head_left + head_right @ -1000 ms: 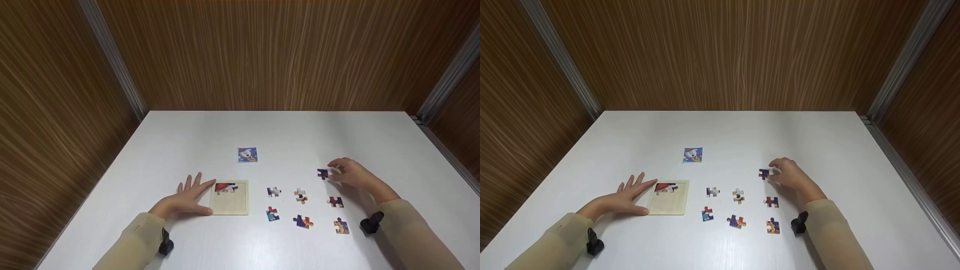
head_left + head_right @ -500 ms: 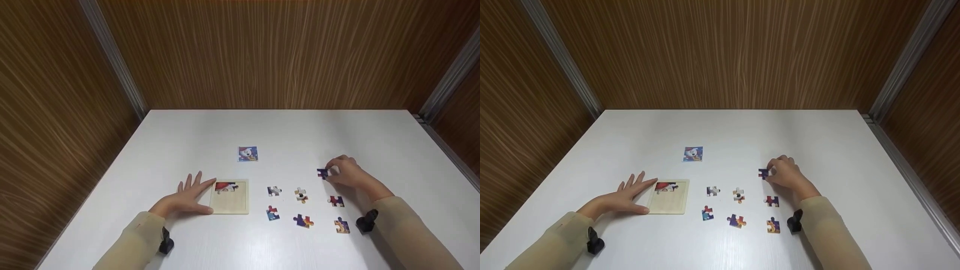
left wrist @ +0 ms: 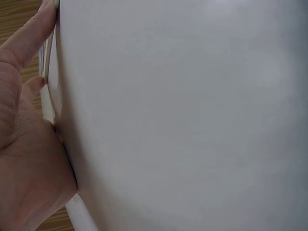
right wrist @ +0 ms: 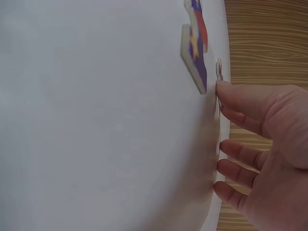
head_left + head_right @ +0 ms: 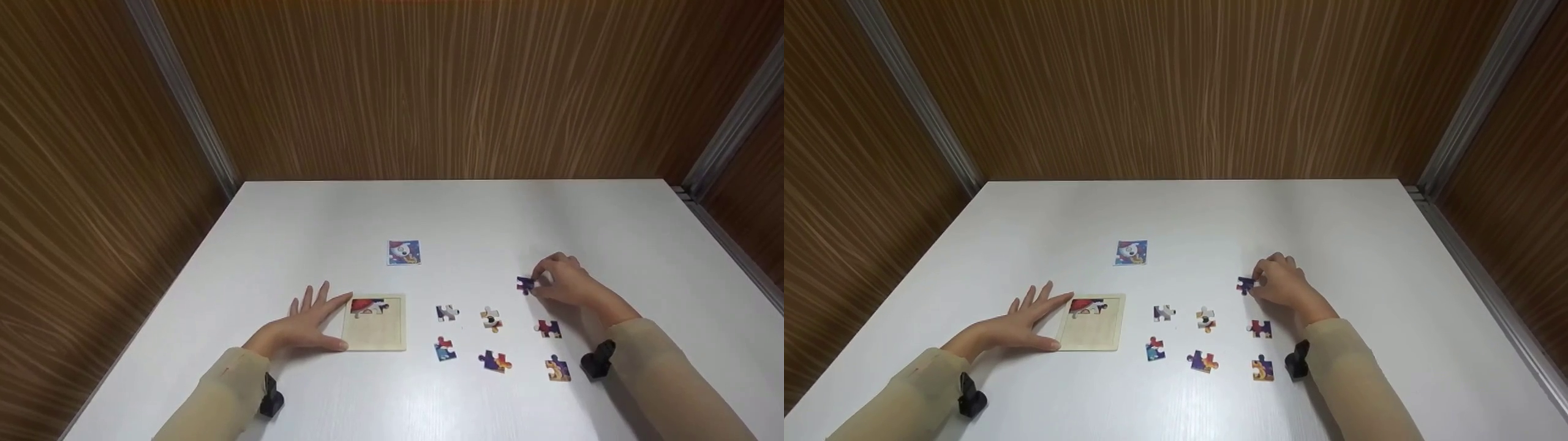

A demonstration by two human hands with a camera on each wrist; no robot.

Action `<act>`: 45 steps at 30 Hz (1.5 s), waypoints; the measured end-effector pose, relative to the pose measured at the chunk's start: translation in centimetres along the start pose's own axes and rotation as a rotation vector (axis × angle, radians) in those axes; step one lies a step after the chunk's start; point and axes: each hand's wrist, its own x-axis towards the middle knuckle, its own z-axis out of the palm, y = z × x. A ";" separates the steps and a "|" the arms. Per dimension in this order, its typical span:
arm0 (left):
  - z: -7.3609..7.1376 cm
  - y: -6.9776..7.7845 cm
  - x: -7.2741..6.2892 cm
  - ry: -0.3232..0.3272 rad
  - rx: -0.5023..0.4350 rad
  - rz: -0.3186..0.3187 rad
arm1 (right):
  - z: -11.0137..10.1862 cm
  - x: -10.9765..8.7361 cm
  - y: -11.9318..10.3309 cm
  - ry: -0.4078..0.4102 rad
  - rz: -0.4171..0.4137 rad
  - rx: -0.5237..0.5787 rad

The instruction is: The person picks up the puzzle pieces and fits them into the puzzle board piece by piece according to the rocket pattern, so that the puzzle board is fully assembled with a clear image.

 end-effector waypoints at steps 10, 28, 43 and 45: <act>0.0 -0.3 0.2 -0.010 -0.002 0.012 | 0.1 -0.1 0.1 -0.009 -0.011 -0.017; 0.1 0.2 0.3 -0.020 -0.006 0.006 | 0.0 0.3 0.4 -0.007 0.011 0.105; 0.0 0.4 0.6 -0.032 0.000 0.026 | -0.4 0.0 -0.8 0.002 -0.021 0.164; 0.0 0.4 0.6 -0.033 -0.003 0.023 | -0.4 0.0 -1.0 0.008 -0.033 0.166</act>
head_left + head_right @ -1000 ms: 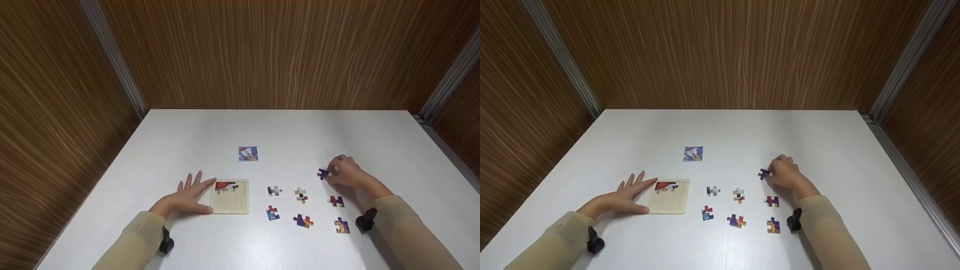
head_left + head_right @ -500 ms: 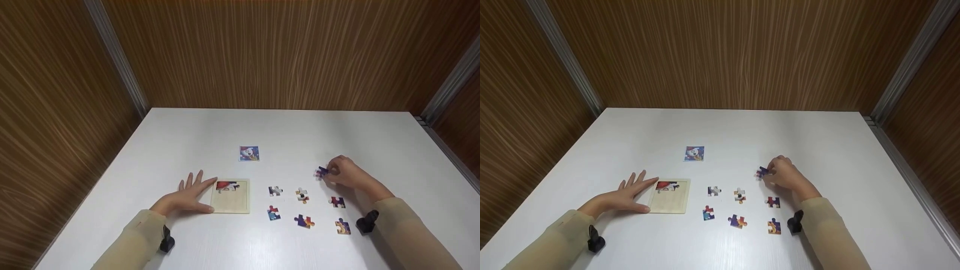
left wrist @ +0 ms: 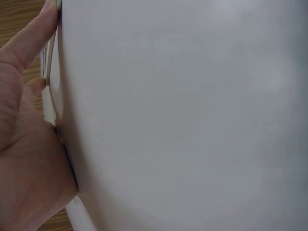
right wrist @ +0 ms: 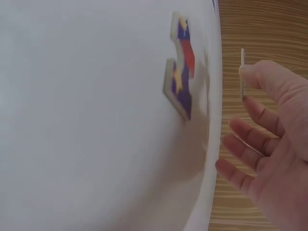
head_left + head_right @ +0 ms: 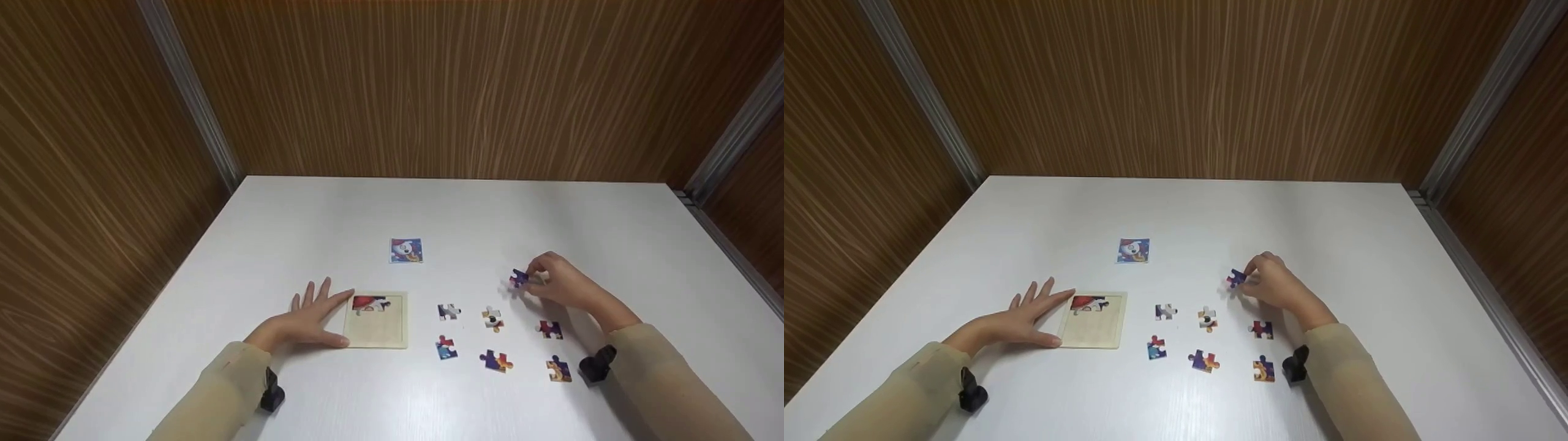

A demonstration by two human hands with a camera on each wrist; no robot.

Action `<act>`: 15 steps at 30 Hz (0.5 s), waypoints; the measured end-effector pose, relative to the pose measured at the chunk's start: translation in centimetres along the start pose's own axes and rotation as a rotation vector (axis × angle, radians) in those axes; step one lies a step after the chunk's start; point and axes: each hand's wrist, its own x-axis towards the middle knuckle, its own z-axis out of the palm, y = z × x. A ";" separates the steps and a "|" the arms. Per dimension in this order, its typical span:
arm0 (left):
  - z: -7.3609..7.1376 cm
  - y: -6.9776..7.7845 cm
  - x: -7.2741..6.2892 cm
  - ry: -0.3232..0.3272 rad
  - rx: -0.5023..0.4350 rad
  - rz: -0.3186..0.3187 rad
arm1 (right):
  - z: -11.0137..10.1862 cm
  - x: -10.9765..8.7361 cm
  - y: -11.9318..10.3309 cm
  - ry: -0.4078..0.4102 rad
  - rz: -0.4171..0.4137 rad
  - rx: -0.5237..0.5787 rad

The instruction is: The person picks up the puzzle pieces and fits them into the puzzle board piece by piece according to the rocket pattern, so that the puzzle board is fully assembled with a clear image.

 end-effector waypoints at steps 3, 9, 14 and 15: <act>-0.1 0.1 -0.1 -0.002 -0.003 0.001 | 0.1 0.1 -0.3 0.006 -0.029 0.002; -0.1 0.1 -0.1 -0.005 -0.003 0.010 | 0.3 0.2 -1.0 0.001 -0.065 0.017; -0.2 0.2 -0.1 -0.007 -0.003 0.007 | 0.6 0.3 -1.7 -0.001 -0.083 0.026; -0.2 0.2 -0.2 -0.007 -0.004 0.005 | 0.7 0.3 -1.8 -0.001 -0.085 0.029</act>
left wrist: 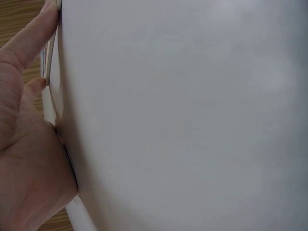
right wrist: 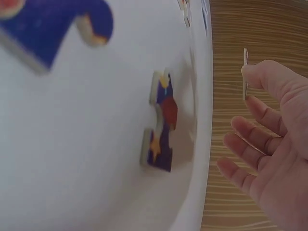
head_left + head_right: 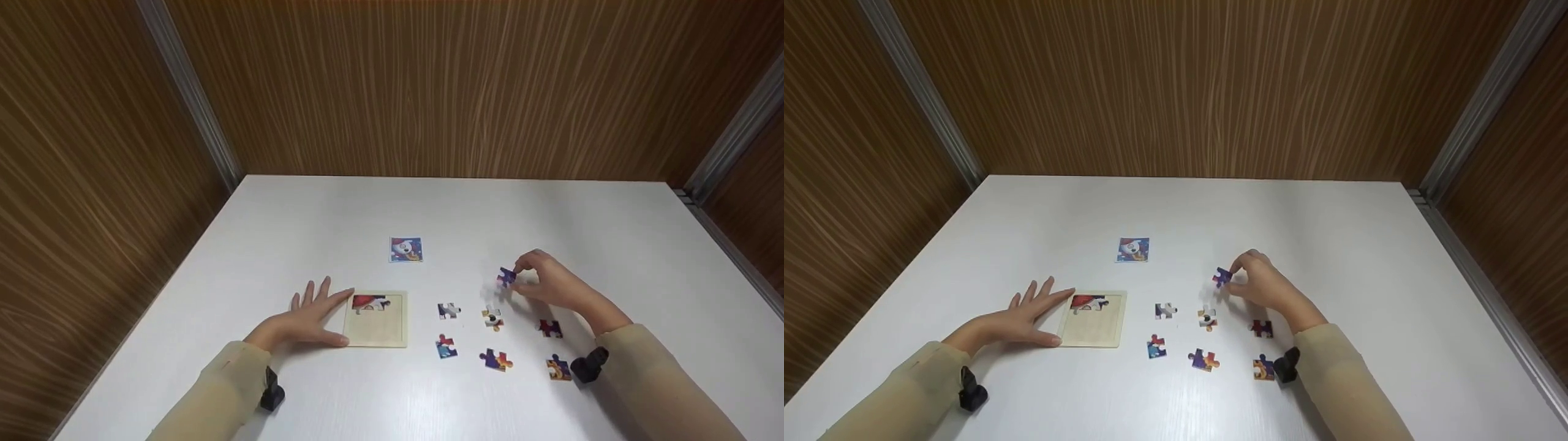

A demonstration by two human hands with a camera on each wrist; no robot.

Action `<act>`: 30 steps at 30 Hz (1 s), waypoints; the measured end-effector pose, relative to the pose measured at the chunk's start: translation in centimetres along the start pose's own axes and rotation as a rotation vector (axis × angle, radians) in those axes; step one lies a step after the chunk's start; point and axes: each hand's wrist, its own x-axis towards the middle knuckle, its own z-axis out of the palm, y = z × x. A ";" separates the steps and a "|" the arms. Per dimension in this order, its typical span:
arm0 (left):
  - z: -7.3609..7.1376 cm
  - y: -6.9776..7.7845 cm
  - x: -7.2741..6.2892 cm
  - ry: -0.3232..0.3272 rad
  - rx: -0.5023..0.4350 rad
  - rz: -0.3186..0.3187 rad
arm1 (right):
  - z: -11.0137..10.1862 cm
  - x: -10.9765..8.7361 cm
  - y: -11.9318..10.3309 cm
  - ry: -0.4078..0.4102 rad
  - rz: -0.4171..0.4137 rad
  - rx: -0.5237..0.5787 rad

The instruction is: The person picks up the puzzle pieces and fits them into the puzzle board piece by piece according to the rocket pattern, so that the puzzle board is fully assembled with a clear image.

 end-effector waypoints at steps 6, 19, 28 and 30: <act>0.2 0.1 0.0 0.015 -0.004 -0.010 | 0.4 0.2 -0.6 0.008 -0.029 0.038; 0.4 -0.1 0.2 0.032 0.005 -0.027 | 1.5 0.8 -2.3 -0.007 -0.052 0.028; 0.5 -0.2 0.3 0.035 0.005 -0.033 | 2.4 1.1 -3.5 -0.032 -0.094 0.028; 0.5 -0.2 0.3 0.033 0.000 -0.030 | 2.5 1.2 -3.7 -0.036 -0.101 0.033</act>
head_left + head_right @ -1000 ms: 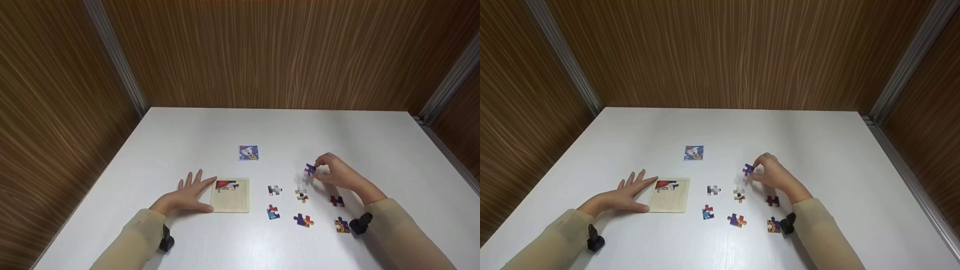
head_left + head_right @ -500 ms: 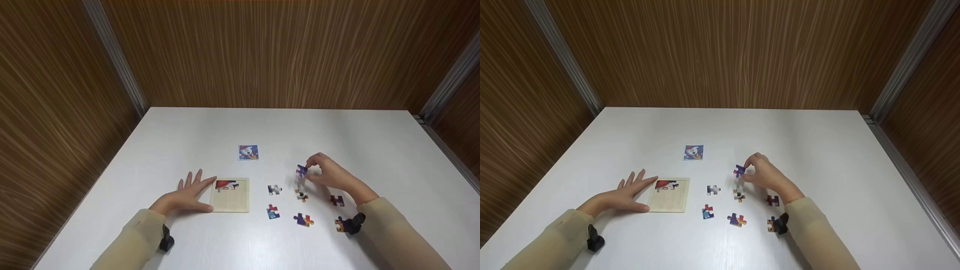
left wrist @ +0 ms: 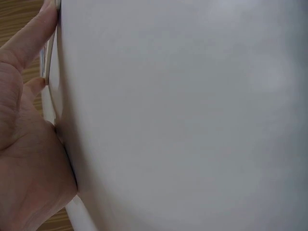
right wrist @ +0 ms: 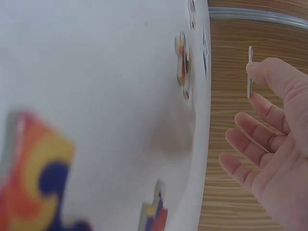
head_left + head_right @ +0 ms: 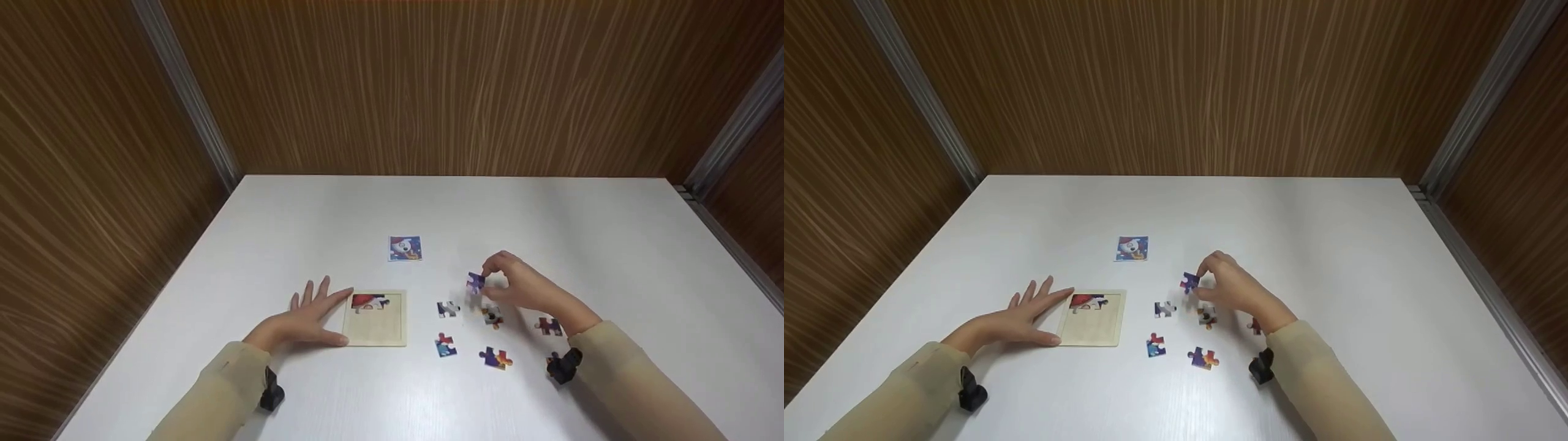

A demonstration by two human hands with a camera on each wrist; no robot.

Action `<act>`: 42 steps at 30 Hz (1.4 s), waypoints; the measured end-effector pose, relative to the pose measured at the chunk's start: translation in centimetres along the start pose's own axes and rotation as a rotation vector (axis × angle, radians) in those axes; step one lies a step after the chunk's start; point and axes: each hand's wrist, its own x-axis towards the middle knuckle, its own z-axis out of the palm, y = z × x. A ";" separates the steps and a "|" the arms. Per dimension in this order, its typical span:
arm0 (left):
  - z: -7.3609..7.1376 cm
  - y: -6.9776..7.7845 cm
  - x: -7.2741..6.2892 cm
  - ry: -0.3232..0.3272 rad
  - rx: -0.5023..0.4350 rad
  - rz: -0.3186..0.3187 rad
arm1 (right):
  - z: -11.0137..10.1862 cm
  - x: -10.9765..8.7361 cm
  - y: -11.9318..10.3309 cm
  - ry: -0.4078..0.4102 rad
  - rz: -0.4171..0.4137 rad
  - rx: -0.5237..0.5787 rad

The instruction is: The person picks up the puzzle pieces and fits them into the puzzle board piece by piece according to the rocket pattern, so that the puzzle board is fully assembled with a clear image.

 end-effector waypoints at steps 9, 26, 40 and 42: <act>-0.1 0.0 0.0 -0.018 -0.001 0.005 | 0.7 0.8 -1.0 0.000 -0.038 0.025; 0.0 0.0 0.0 -0.012 0.011 0.000 | 2.4 2.2 -3.1 -0.049 -0.035 0.036; -0.3 0.2 -0.1 -0.021 0.012 0.013 | 3.5 3.5 -4.8 -0.089 -0.034 0.031; -0.3 0.1 -0.1 -0.020 0.013 0.017 | 3.7 3.8 -5.0 -0.094 -0.029 0.029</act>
